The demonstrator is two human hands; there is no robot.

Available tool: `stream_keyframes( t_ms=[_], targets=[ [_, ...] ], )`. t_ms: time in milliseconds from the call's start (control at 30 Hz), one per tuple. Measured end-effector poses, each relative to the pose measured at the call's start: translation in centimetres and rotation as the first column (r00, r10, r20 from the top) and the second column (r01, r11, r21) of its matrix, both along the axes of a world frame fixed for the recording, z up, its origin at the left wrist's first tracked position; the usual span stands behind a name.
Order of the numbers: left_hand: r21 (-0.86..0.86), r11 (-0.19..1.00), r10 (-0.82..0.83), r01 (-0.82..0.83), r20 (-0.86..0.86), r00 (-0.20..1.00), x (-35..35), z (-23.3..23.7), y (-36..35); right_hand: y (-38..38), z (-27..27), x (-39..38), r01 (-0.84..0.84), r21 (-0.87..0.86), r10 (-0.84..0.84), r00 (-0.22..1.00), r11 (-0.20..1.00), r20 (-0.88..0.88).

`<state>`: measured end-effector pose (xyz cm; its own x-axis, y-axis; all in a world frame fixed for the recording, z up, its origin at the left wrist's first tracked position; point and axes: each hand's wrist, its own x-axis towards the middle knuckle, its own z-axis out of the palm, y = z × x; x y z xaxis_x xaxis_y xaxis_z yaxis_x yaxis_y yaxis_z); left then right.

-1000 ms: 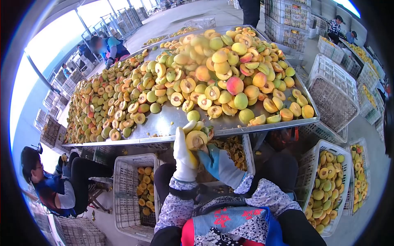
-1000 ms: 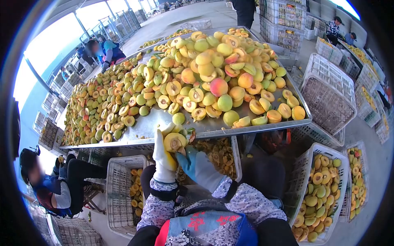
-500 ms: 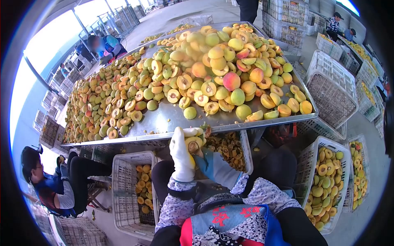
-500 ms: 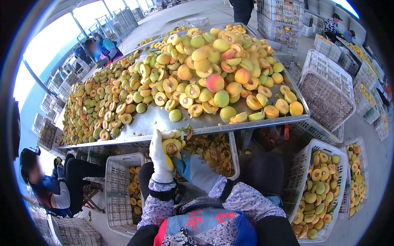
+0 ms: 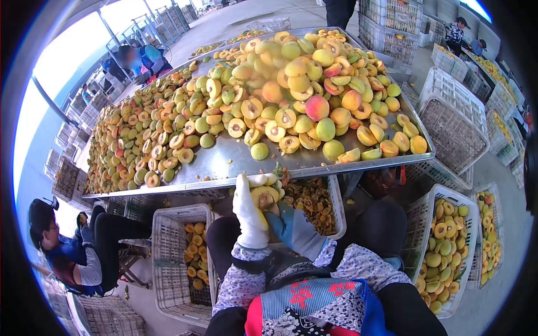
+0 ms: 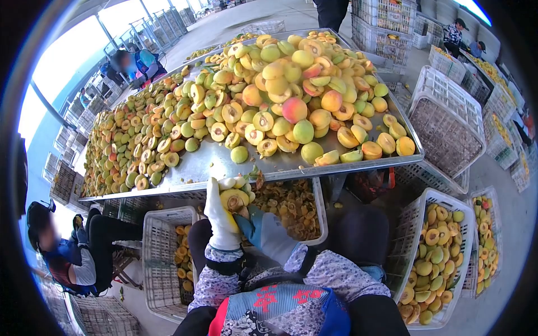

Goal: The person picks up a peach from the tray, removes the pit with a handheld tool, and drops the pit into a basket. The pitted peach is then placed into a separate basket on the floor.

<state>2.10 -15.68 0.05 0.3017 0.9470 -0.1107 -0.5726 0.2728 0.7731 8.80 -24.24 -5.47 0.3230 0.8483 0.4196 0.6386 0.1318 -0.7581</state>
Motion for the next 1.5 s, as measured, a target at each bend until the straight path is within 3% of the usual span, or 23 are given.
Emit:
stream_keyframes(
  t_ms=[133, 200, 233, 300, 433, 467, 500, 633, 733, 800, 833, 900, 933, 967, 1000, 1033, 1100, 1133, 1200, 1233, 1300, 1400, 1500],
  targets=[
    [-0.009, 1.0, 0.012, -0.012, 0.055, 0.998, 0.1, -0.3, -0.3, -0.1, -0.4, -0.1, -0.002, -0.002, 0.002, 0.985, 1.0, -0.171],
    [0.073, 0.997, 0.01, -0.008, -0.036, 0.999, 0.0, 0.1, -0.5, -0.3, -0.8, 0.3, -0.046, 0.13, -0.012, 0.91, 0.99, 0.414],
    [0.073, 0.997, 0.011, -0.008, -0.037, 0.999, -0.2, 0.0, -0.5, -0.1, -1.1, 0.2, -0.046, 0.129, -0.012, 0.91, 0.991, 0.413],
    [0.196, 0.98, -0.01, 0.04, -0.152, 0.988, -0.6, -0.4, 0.0, 0.2, -1.9, 0.0, -0.132, 0.047, 0.134, 0.99, 0.99, -0.034],
    [0.257, 0.965, 0.008, 0.049, -0.216, 0.976, -1.0, -1.1, 0.8, 0.4, -1.1, 0.1, -0.176, 0.136, 0.169, 0.984, 0.975, 0.063],
    [0.226, 0.972, -0.018, 0.064, -0.201, 0.979, -1.0, -0.9, 0.6, 0.1, 0.2, 0.2, -0.298, -0.128, 0.232, 0.898, 0.946, -0.375],
    [0.196, 0.977, -0.044, 0.08, -0.184, 0.982, -1.0, -0.7, 0.5, -0.1, 1.5, 0.4, -0.493, -0.302, 0.125, 0.66, 0.816, -0.74],
    [0.181, 0.966, -0.168, 0.184, -0.103, 0.98, -1.2, -0.7, 0.8, -0.8, 4.5, 1.3, -0.587, -0.339, 0.076, 0.569, 0.735, -0.819],
    [0.237, 0.932, -0.207, 0.273, -0.269, 0.941, -1.6, -1.0, 1.2, -1.2, 4.8, 1.7, -0.65, -0.319, 0.019, 0.457, 0.69, -0.889],
    [0.001, 0.935, -0.355, 0.355, 0.0, 0.935, -1.7, -0.7, 0.9, -1.0, 3.4, 2.1, -0.843, 0.035, -0.044, -0.069, 0.536, -0.997],
    [-0.02, 0.942, -0.334, 0.334, 0.004, 0.942, -1.5, -0.4, 0.6, -1.0, 3.3, 2.2, -0.845, 0.033, -0.044, -0.067, 0.534, -0.997],
    [0.002, 0.96, -0.28, 0.281, -0.042, 0.959, -0.9, -0.9, 0.5, -1.0, 3.3, 2.5, -0.816, -0.125, -0.019, 0.139, 0.564, -0.99],
    [0.028, 0.973, -0.224, 0.227, -0.088, 0.971, -0.7, -1.2, 0.7, -1.1, 3.3, 2.7, -0.816, -0.126, -0.018, 0.14, 0.565, -0.99],
    [0.078, 0.971, -0.223, 0.228, -0.063, 0.973, -0.7, -1.3, 0.8, -1.4, 3.2, 2.9, -0.734, -0.216, 0.256, 0.473, 0.644, -0.843],
    [0.078, 0.971, -0.223, 0.228, -0.064, 0.973, -0.9, -1.6, 1.4, -1.6, 3.1, 3.1, -0.627, -0.246, 0.446, 0.73, 0.739, -0.518],
    [0.014, 0.987, -0.16, 0.159, 0.054, 0.986, -1.5, -1.9, 2.4, -1.6, 1.4, 3.2, -0.628, -0.245, 0.447, 0.728, 0.738, -0.52],
    [0.007, 0.998, -0.059, 0.058, 0.155, 0.986, -3.3, -2.2, 4.3, -0.9, -3.3, 3.6, -0.305, -0.466, 0.252, 0.952, 0.83, -0.176],
    [-0.09, 0.994, 0.062, -0.061, 0.006, 0.998, -3.9, -0.4, 4.0, -1.2, -2.4, 3.7, -0.306, -0.463, 0.252, 0.952, 0.832, -0.176],
    [-0.044, 0.999, -0.03, 0.025, -0.107, 0.994, -5.3, 0.4, 3.6, -1.8, -0.7, 3.8, -0.074, -0.583, 0.094, 0.996, 0.809, 0.005],
    [-0.043, 0.999, -0.025, 0.021, -0.112, 0.993, -5.6, 0.3, 3.2, -1.5, -0.9, 3.6, -0.08, -0.582, 0.098, 0.995, 0.809, 0.0],
    [-0.049, 0.979, -0.201, 0.196, -0.134, 0.97, -5.7, -0.2, 2.5, -0.5, -1.3, 3.1, -0.073, -0.306, 0.015, 0.982, 0.949, -0.188],
    [-0.055, 0.95, -0.312, 0.307, -0.135, 0.941, -4.8, -1.0, 1.7, 0.5, -0.6, 2.5, 0.035, -0.112, -0.071, 0.938, 0.993, -0.338],
    [0.053, 0.912, -0.393, 0.408, -0.178, 0.902, -4.4, -0.6, 1.4, 0.9, 0.3, 2.6, -0.007, -0.006, 0.005, 0.955, 1.0, -0.298]
  ],
)
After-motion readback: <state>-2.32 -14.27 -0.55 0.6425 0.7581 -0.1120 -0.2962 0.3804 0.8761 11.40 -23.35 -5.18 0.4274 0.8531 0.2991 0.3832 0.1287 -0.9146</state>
